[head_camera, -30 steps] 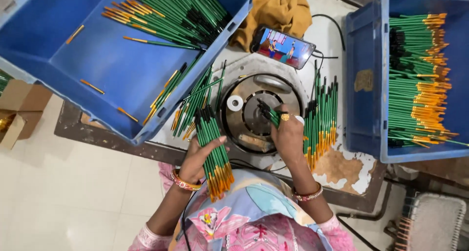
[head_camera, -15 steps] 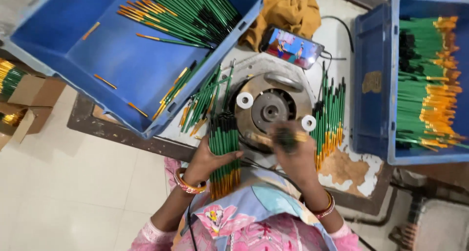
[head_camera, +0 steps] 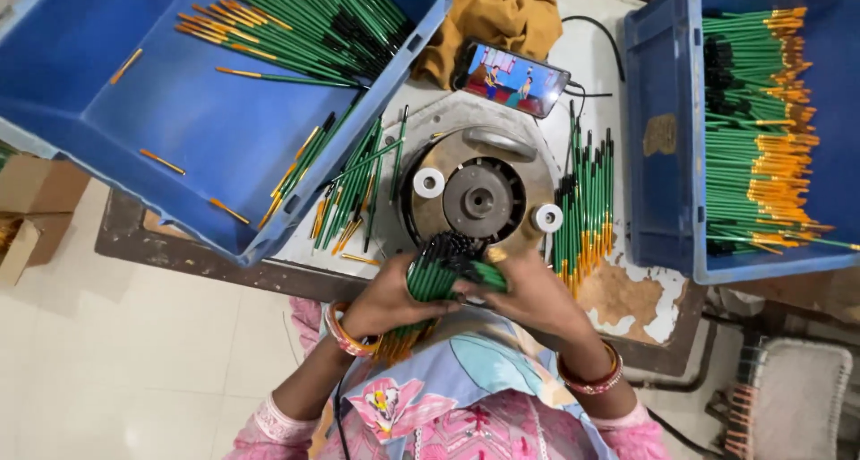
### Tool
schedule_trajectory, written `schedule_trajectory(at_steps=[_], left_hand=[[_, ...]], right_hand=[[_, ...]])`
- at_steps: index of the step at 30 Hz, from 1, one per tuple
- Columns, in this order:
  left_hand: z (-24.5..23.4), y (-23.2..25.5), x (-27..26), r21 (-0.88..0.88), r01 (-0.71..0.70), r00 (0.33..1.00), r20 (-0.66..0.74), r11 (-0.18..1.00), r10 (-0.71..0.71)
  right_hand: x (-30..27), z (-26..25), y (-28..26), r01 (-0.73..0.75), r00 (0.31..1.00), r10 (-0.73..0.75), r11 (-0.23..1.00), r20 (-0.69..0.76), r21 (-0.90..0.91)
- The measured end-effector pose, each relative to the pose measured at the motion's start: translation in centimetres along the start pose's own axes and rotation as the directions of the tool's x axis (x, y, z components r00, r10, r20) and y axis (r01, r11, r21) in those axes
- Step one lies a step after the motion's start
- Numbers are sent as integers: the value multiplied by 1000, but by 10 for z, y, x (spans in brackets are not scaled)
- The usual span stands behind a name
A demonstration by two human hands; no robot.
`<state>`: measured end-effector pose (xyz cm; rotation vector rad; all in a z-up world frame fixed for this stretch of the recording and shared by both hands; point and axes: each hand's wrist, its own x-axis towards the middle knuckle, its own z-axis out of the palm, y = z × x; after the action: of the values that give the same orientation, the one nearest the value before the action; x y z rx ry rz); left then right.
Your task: Organizing and bundling incense sticks using a mechanical rotating device.
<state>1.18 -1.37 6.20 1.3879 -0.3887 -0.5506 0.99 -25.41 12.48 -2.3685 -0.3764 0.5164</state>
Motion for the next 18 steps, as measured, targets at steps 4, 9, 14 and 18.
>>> schedule_trajectory(at_steps=[4, 9, 14, 18], left_hand=[[-10, -25, -4, -178, 146, 989, 31, 973, -143], [-19, -39, -16, -470, 185, 883, -307, 863, -356], [-16, -41, -13, -534, 138, 882, -318, 834, -349], [-14, -26, -8, -508, 89, 907, -315, 857, -281]], right_hand=[[-10, -26, 23, 94, 982, -78, 992, -171, 86], [-23, -49, 24, -354, 666, 348, 926, -660, 132], [-12, -9, 29, -159, 733, 55, 983, -678, -91], [34, 29, 69, -112, 905, -55, 926, -422, -360]])
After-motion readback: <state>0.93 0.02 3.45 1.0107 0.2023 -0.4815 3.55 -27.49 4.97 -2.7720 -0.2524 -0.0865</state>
